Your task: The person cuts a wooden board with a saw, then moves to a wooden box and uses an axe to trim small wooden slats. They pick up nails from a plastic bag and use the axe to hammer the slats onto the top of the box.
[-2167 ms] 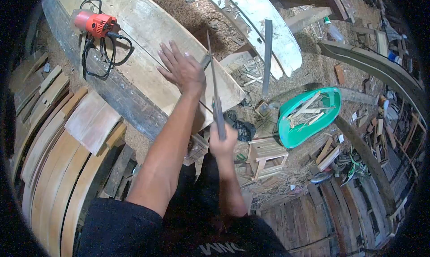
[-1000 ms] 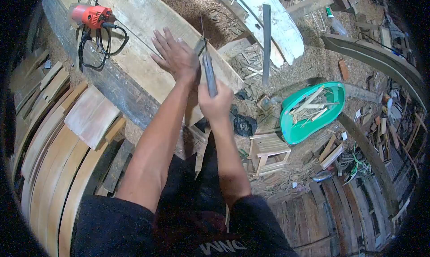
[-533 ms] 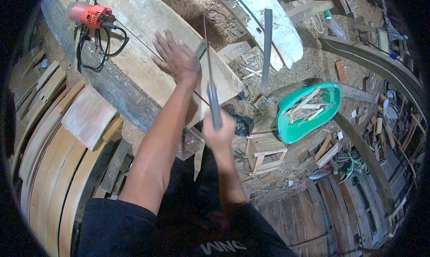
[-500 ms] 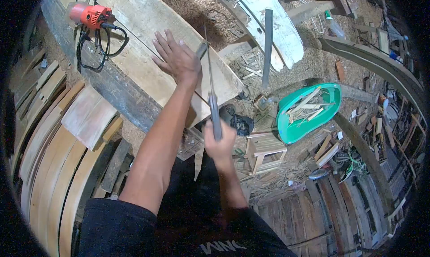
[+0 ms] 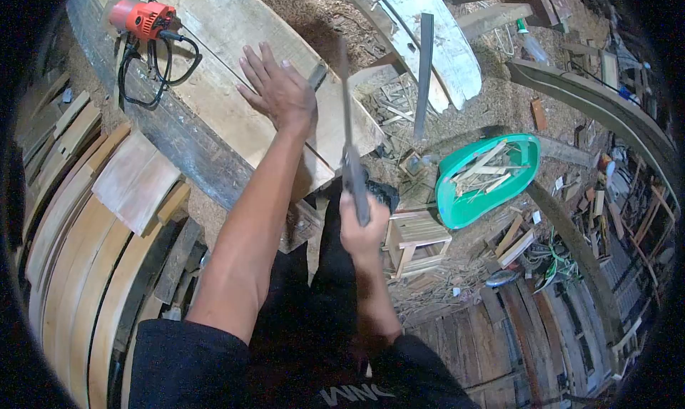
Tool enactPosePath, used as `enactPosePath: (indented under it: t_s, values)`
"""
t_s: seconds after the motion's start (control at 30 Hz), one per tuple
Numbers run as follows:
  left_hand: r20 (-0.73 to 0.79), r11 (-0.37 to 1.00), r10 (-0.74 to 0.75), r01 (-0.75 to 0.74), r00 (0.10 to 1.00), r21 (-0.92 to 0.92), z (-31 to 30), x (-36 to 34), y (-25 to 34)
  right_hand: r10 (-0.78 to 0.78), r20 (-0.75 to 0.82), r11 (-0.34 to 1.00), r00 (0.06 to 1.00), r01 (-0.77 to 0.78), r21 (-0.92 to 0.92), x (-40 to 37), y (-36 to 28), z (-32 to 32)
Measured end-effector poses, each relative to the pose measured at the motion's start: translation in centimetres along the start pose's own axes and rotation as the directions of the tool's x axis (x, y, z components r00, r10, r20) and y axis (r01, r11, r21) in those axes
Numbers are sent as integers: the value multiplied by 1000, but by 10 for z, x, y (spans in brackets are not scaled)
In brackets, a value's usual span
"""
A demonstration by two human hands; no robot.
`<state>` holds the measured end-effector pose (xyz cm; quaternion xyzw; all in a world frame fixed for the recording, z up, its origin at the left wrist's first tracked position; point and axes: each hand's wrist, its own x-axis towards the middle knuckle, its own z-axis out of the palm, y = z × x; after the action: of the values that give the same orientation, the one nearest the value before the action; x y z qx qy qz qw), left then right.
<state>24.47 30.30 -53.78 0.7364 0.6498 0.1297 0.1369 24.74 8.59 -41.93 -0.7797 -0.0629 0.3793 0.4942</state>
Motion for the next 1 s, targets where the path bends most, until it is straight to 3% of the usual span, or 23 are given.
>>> enactPosePath:
  t_s: [0.13, 0.2, 0.3, 0.43, 0.5, 0.6, 0.63, 0.7, 0.8, 1.0]
  values:
    - [-38, 1000, 12, -12, 999, 0, 4, 0, -3, -175, -45, 985, 984, 175, -12, 64, -16, 11]
    - [-64, 1000, 24, -25, 998, -9, 8, -1, -4, -164, -42, 985, 985, 167, 51, 78, -28, 13]
    - [-77, 997, 38, -43, 996, -61, 8, -2, -5, -257, -11, 964, 966, 257, 68, 78, -20, 4]
    - [-140, 968, 85, -115, 987, -225, 13, -4, -13, -226, -26, 965, 974, 227, 129, 43, 8, -15]
    - [-108, 936, 255, -273, 961, -221, 7, -8, -21, -229, -39, 972, 973, 231, 44, 21, 29, -32]
    - [-39, 836, 529, -528, 848, -148, -14, -34, -40, -198, -64, 980, 978, 197, -17, -17, 69, -56]
    - [-34, 801, 564, -557, 825, -220, -16, -41, -47, -176, -66, 984, 982, 176, -5, -28, 78, -62]
    - [-8, 770, 623, -614, 782, -174, -28, -59, -53, -130, -82, 992, 988, 129, -14, -48, 93, -73]
    - [84, 660, 734, -678, 674, -323, 1, -83, -60, -96, -102, 995, 990, 96, -5, -69, 102, -81]
    - [86, 371, 929, -900, 360, -231, -34, -113, -45, -92, -91, 995, 992, 94, 22, -85, 95, -87]
